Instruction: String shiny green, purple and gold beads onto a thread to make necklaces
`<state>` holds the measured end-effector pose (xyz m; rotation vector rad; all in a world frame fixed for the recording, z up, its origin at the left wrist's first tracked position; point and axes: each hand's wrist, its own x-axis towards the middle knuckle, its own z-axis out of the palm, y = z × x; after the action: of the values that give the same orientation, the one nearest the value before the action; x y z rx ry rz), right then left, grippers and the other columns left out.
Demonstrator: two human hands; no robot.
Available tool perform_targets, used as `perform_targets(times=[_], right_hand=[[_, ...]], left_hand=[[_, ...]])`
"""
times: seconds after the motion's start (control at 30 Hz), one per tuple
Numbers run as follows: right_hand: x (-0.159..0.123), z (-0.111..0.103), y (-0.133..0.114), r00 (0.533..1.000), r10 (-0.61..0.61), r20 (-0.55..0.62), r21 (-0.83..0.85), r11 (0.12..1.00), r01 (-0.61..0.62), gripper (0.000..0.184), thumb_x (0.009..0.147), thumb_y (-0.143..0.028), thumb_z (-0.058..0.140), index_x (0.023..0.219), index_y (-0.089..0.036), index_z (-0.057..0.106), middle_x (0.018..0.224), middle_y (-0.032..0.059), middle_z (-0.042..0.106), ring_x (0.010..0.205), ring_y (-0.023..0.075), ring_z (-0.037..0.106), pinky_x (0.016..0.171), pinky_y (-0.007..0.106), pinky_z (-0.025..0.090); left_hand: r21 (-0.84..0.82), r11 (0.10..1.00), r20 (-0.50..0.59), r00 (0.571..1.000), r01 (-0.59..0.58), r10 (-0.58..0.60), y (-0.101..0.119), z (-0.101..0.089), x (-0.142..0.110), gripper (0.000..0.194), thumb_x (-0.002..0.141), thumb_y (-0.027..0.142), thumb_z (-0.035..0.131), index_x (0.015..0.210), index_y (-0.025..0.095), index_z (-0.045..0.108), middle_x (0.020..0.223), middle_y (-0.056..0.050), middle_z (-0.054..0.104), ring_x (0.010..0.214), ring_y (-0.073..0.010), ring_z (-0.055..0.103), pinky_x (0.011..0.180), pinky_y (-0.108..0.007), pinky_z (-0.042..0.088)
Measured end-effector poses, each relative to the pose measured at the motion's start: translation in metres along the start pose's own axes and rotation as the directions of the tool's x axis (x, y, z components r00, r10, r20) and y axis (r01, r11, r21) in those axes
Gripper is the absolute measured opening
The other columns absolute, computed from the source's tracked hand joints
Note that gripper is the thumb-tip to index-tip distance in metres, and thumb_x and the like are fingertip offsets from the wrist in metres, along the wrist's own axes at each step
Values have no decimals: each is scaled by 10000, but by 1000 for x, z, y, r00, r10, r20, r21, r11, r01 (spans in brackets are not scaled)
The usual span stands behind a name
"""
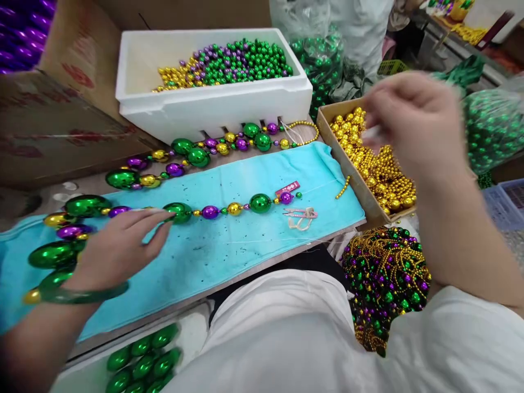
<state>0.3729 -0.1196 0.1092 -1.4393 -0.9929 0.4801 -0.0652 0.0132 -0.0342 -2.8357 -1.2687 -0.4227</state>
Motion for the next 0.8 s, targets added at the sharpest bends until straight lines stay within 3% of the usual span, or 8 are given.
perform_targets(times=[0.1, 0.2, 0.3, 0.4, 0.47, 0.57, 0.67, 0.8], right_hand=[[-4, 61, -8, 918, -57, 393, 139, 990, 1, 73, 844, -154, 584, 821, -108, 635, 622, -12, 610, 472, 81, 598, 386, 169, 448], [-6, 103, -8, 857, -32, 514, 208, 974, -89, 95, 855, -224, 580, 836, -141, 622, 636, -25, 587, 478, 64, 579, 391, 165, 435], [-6, 125, -1, 838, -10, 546, 210, 970, -125, 119, 834, -290, 614, 824, -171, 615, 648, -32, 569, 487, 51, 559, 409, 167, 432], [-7, 136, 9, 824, 5, 566, 221, 962, -158, 163, 803, -340, 645, 811, -182, 604, 653, -28, 561, 507, 63, 559, 419, 183, 441], [-8, 142, 15, 819, 3, 574, 218, 964, -156, 192, 792, -371, 653, 815, -188, 599, 654, -24, 561, 525, 75, 565, 435, 197, 454], [-6, 152, 22, 834, -25, 552, 151, 986, -71, 184, 824, -377, 606, 834, -193, 606, 662, -14, 571, 568, 92, 576, 489, 218, 474], [1, 156, 31, 880, -119, 460, -20, 989, 144, 170, 866, -331, 535, 844, -192, 631, 728, 10, 604, 705, 124, 604, 593, 241, 487], [9, 142, 55, 876, -182, 447, -313, 885, 344, 138, 846, -237, 548, 896, -201, 672, 838, 34, 650, 913, 193, 606, 752, 304, 472]], left_hand=[[-553, 832, -62, 994, 40, -89, 85, -15, 41, 241, 882, 340, 507, 1002, 224, 681, 1024, -45, 699, 973, -194, 635, 907, -373, 509], [-976, 174, 111, 987, 130, -114, 149, -23, 74, 336, 884, 395, 515, 1145, 214, 624, 1131, -79, 664, 1053, -214, 623, 769, -332, 555], [-890, -375, 246, 965, 260, 85, 175, -20, 90, 362, 855, 429, 566, 1137, 207, 616, 1172, -96, 637, 1051, -219, 629, 728, -302, 550], [-746, -562, 335, 931, 356, 145, 175, -14, 91, 319, 796, 400, 664, 1018, 172, 650, 958, -74, 673, 826, -148, 656, 678, -254, 522], [-740, -560, 393, 915, 372, 89, 170, -11, 89, 292, 746, 356, 723, 939, 144, 667, 779, -38, 652, 659, -95, 606, 612, -225, 485], [-829, -420, 428, 902, 369, -51, 161, -11, 84, 272, 684, 332, 766, 846, 129, 686, 657, -4, 607, 543, -63, 520, 521, -210, 408], [-916, -133, 396, 907, 379, -143, 146, -15, 75, 242, 680, 338, 751, 792, 132, 692, 616, 7, 588, 519, -66, 485, 510, -222, 385], [-844, 259, 467, 881, 470, -75, 114, -10, 53, 206, 742, 351, 666, 751, 145, 658, 602, 12, 582, 529, -84, 496, 532, -232, 408]])
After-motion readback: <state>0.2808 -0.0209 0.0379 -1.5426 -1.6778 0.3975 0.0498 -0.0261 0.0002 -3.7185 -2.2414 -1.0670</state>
